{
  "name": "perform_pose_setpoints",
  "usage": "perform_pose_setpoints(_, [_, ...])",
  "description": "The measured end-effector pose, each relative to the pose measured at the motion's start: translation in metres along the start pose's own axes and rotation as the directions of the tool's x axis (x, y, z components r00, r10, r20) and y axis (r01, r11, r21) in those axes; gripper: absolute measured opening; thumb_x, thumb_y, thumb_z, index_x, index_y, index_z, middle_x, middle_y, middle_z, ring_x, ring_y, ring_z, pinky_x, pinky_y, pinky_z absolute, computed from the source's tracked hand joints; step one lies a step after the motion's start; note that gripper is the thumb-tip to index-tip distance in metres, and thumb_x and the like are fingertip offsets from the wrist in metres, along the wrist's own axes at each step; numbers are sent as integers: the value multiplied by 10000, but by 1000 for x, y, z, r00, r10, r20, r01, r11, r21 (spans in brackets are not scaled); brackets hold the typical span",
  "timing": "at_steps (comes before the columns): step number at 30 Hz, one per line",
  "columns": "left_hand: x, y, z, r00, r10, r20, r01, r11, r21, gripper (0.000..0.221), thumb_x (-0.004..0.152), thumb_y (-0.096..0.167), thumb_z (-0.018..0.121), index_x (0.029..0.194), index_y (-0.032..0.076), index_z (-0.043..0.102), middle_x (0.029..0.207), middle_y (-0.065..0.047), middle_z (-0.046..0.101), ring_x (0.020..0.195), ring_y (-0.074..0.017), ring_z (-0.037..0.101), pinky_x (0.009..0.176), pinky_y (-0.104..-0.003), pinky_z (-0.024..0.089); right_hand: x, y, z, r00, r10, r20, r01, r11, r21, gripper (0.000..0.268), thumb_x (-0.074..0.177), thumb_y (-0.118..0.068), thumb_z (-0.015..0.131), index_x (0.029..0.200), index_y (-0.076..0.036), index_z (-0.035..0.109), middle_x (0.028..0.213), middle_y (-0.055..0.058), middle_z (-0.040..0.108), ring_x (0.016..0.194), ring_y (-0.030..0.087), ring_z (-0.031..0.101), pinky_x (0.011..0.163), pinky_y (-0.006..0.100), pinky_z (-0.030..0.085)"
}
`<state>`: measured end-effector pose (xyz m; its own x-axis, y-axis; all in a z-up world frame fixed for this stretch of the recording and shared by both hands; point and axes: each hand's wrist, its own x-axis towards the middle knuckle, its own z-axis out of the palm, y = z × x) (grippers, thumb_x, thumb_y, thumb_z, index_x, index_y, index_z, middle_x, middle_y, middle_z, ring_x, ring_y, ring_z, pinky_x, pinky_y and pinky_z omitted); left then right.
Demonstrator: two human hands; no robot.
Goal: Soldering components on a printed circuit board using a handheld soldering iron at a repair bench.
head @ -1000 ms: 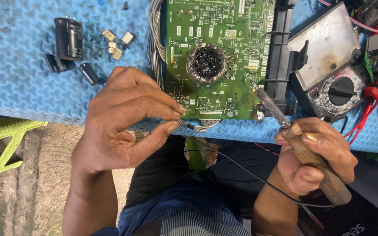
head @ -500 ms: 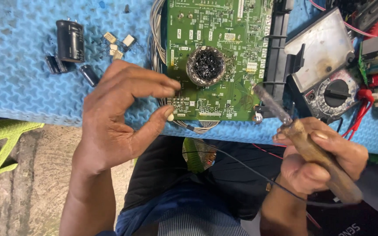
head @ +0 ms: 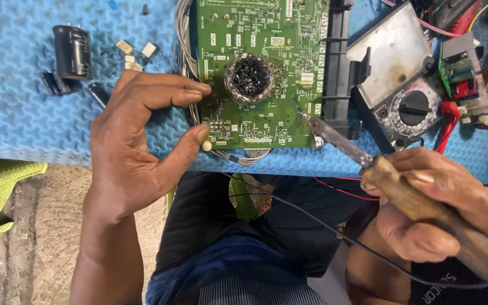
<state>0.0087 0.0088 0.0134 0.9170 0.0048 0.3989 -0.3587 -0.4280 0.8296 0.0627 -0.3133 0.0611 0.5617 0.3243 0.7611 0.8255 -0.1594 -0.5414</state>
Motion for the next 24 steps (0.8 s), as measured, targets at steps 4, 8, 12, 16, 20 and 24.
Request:
perform_pose_setpoints(4, [-2, 2, 0, 999, -36, 15, 36, 999, 20, 281, 1106, 131, 821, 1306, 85, 629, 1394, -135, 750, 1360, -336, 749, 1352, -758, 397, -9, -3, 4, 966, 232, -117, -226, 972, 61, 613, 1080, -650, 522, 1058, -42, 451, 587, 162, 473, 500, 263, 558, 456, 340, 422])
perform_pose_setpoints(8, [-1, 1, 0, 999, -32, 22, 32, 999, 14, 291, 1122, 136, 809, 1338, 84, 621, 1420, -138, 732, 1388, -355, 734, 1345, -750, 427, 0, 2, -3, 978, 210, -5, -209, 977, 46, 532, 1119, -578, 476, 1117, -48, 425, 618, 132, 477, 517, 251, 574, 480, 323, 476])
perform_pose_setpoints(12, [0, 0, 0, 1000, -1, 29, 1, 1000, 16, 297, 1110, 118, 812, 1330, 55, 622, 1412, -165, 744, 1378, -362, 742, 1279, -639, 470, 2, 6, -8, 976, 219, -5, -217, 971, 103, 496, 1097, -504, 531, 1133, -18, 440, 640, 151, 499, 546, 278, 623, 506, 344, 530])
perform_pose_setpoints(16, [4, 2, 1, 999, 25, 25, -25, 1000, 5, 313, 1080, 70, 844, 1307, 28, 633, 1406, -195, 768, 1350, -349, 770, 1200, -517, 469, 10, -2, 9, 959, 265, -97, -266, 964, -3, 631, 1072, -576, 544, 1053, 43, 426, 665, 141, 420, 516, 316, 596, 545, 433, 529])
perform_pose_setpoints(20, [4, -4, 3, 999, 46, 19, -46, 999, 5, 335, 1065, 84, 855, 1323, 28, 649, 1422, -178, 774, 1341, -322, 779, 1192, -483, 479, 21, 0, 13, 967, 237, -93, -240, 971, -18, 611, 1062, -562, 543, 1023, 43, 461, 621, 189, 544, 561, 336, 668, 576, 416, 508])
perform_pose_setpoints(24, [2, -4, 1, 999, 39, 25, -39, 999, -2, 339, 1070, 92, 855, 1338, 78, 649, 1459, -135, 767, 1353, -293, 774, 1181, -473, 490, 17, 2, 9, 960, 280, -8, -280, 960, 11, 567, 1052, -505, 558, 1109, 56, 508, 854, 227, 642, 685, 304, 744, 631, 342, 607])
